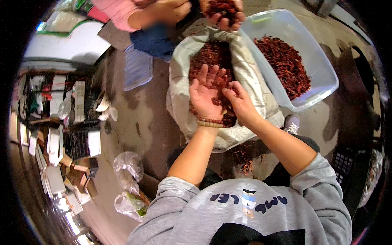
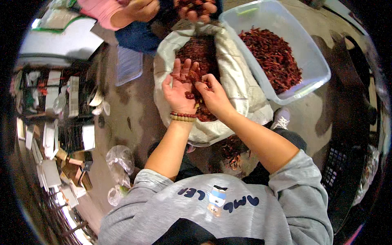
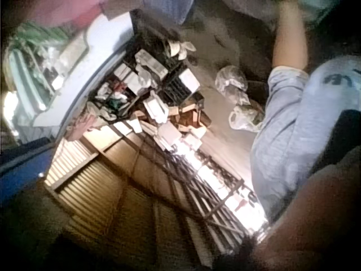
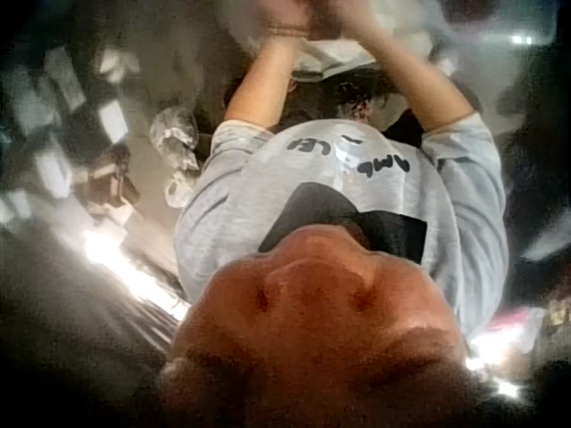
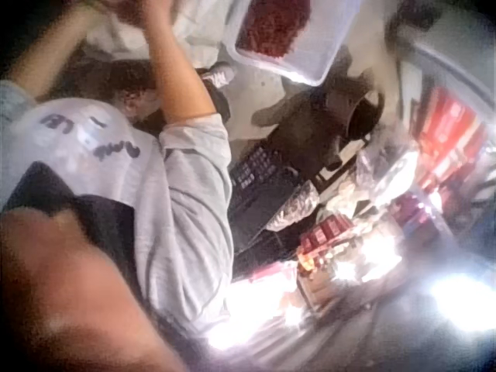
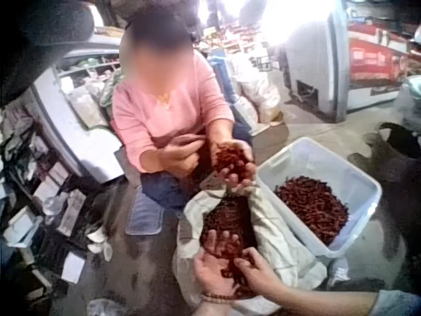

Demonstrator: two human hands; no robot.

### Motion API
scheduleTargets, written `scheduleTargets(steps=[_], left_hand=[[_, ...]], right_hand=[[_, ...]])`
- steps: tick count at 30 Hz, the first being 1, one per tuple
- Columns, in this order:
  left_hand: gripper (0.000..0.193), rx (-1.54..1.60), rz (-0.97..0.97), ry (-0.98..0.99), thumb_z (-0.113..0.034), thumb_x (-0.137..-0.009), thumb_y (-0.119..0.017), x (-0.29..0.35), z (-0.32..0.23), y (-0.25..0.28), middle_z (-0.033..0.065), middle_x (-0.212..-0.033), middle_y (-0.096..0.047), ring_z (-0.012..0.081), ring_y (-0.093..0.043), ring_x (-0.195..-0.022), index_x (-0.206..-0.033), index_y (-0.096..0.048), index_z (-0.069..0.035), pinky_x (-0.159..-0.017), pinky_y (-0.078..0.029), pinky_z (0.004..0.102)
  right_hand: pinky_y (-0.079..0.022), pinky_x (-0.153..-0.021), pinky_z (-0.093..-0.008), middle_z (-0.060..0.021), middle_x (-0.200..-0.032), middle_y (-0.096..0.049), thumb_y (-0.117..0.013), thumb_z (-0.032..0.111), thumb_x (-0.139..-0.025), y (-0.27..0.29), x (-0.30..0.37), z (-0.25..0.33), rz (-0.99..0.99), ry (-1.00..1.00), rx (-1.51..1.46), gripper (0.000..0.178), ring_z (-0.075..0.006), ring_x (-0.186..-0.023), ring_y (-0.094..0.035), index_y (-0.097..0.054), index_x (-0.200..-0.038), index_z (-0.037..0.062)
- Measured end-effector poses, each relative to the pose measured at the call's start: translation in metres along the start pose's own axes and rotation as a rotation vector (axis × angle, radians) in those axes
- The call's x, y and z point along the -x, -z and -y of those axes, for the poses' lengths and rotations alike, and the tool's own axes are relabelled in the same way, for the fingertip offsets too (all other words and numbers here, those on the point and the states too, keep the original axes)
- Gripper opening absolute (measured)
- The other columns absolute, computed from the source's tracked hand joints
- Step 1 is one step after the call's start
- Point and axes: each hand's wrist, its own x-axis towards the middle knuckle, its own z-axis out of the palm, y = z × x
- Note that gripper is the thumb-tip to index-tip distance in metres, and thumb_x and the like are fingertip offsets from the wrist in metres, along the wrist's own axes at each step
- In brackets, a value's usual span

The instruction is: The person sits on the floor and sorts dried red chilies by hand, removing stems and transferring the chilies from a large sack into a clear plastic container. Another person assists with the same task nearby.

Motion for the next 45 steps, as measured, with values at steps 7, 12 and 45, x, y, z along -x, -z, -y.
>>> scheduleTargets(steps=[7, 12, 45], left_hand=[[0.04, -0.186, -0.234, 0.106, -0.033, -0.095, -0.036, -0.026, 0.076, -0.017, 0.0129, -0.108, -0.064, 0.0258, -0.059, -0.103, -0.102, -0.059, -0.002, -0.097, -0.042, 0.04], [0.036, -0.357, -0.053, 0.222, -0.029, -0.096, -0.036, -0.081, 0.157, -0.077, 0.009, -0.097, -0.066, 0.0201, -0.062, -0.091, -0.103, -0.06, -0.003, -0.084, -0.047, 0.0344], [0.043, -1.904, -0.185, 0.879, -0.013, -0.093, -0.045, -0.001, -0.041, 0.138, 0.011, -0.139, -0.045, 0.0258, -0.044, -0.126, -0.136, -0.045, -0.011, -0.102, -0.039, 0.0376]], right_hand=[[-0.043, -0.064, -0.0273, -0.0075, -0.082, -0.057, -0.054, 0.019, -0.085, 0.047, -0.02, 0.004, -0.287, -0.118, -0.07, 0.025, -0.0135, -0.074, -0.052, -0.055, -0.096, -0.0034], [-0.043, -0.065, -0.0314, -0.009, -0.087, -0.062, -0.057, 0.028, -0.084, 0.141, -0.039, 0.053, -0.329, 0.059, -0.154, 0.036, -0.0155, -0.076, -0.054, -0.06, -0.099, -0.0045], [-0.049, -0.083, -0.0415, -0.0153, -0.098, -0.067, -0.06, 0.04, -0.083, 0.049, 0.043, -0.02, 0.989, -0.105, 1.59, 0.041, -0.0317, -0.093, -0.064, -0.067, -0.104, 0.0055]])
